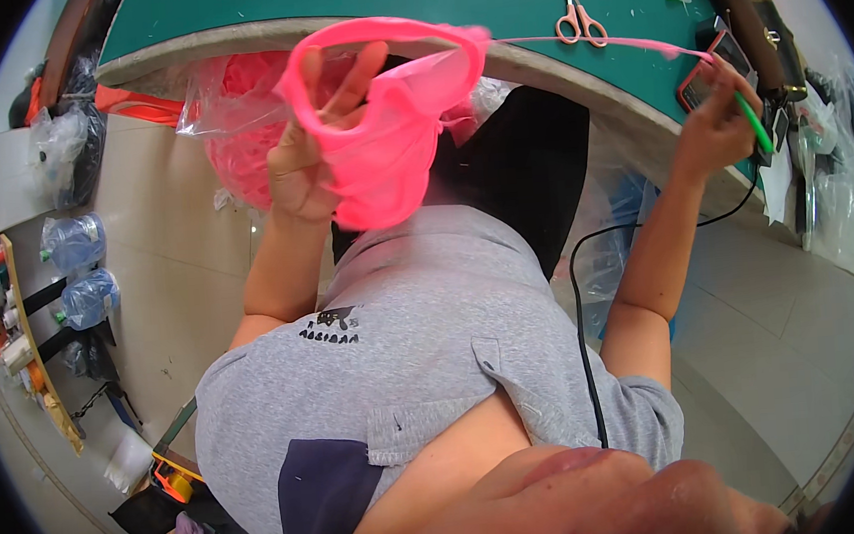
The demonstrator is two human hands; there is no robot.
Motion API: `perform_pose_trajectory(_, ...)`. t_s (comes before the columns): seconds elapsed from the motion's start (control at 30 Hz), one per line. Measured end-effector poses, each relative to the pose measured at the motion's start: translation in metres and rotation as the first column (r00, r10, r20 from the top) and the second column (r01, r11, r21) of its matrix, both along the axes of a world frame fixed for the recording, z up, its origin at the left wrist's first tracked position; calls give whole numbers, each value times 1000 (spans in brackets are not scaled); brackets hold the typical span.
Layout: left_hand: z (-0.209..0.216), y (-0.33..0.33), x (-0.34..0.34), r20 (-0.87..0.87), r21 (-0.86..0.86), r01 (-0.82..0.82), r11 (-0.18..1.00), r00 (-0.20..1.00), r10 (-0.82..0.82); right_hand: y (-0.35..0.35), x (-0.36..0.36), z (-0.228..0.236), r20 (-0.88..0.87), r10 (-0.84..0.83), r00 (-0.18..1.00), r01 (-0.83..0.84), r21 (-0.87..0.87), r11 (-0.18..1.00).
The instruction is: Assembling and shaping a pink plastic decorative flower at a factory workbench.
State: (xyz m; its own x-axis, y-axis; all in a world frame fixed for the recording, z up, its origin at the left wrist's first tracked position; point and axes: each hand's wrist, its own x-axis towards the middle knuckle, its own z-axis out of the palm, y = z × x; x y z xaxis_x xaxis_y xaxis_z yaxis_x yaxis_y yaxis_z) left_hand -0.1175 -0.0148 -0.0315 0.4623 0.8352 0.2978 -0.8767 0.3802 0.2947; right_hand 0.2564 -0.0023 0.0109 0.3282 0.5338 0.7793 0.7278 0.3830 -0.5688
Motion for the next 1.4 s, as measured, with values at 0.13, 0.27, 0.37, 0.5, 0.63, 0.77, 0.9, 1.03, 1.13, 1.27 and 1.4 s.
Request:
perform_pose_trajectory(0.13, -5, 10, -6, 221, 127, 209, 970, 947, -233, -14, -4, 8, -448, 243, 860, -356, -186, 916)
perform_pose_trajectory(0.27, 7, 12, 17, 67, 143, 203, 969, 975, -214, -20, -35, 1, -525, 513, 679, -701, -257, 665)
perform_pose_trajectory(0.37, 7, 7, 22, 107, 151, 223, 963, 965, -240, -17, -66, 8, -767, 438, 468, -798, -155, 582)
perform_pose_trajectory(0.5, 31, -4, 30, -180, -12, 166, 986, 970, -165, -16, -112, 11, -488, 547, 680, -727, -350, 591)
perform_pose_trajectory(0.63, 13, -5, 22, -349, 147, 116, 982, 935, -58, -11, -137, 1, -522, 568, 636, -765, -522, 378)
perform_pose_trajectory(0.77, 23, -10, 23, -281, 20, 98, 995, 956, -88, -12, -146, -15, -705, 546, 452, -892, -367, 265)
perform_pose_trajectory(0.9, 16, -2, 16, -218, 1, 181, 983, 960, -177, -13, -147, -20, -684, 567, 459, -878, -446, 174)
perform_pose_trajectory(1.03, 40, -5, 31, -363, -171, -117, 978, 931, 48, -22, -133, -14, -553, 677, 486, -872, -358, 334)
perform_pose_trajectory(1.13, 13, 11, 6, -286, 106, 42, 993, 958, -10, -41, -106, 6, -383, 787, 483, -875, -251, 415)
perform_pose_trajectory(1.27, 3, 20, 4, -400, 128, -77, 989, 908, 122, -76, -82, 24, -567, 684, 459, -852, -62, 521)
perform_pose_trajectory(1.4, -11, 24, 14, -547, 229, -199, 953, 784, 295, -96, -42, 44, -545, 785, 293, -918, 70, 391)
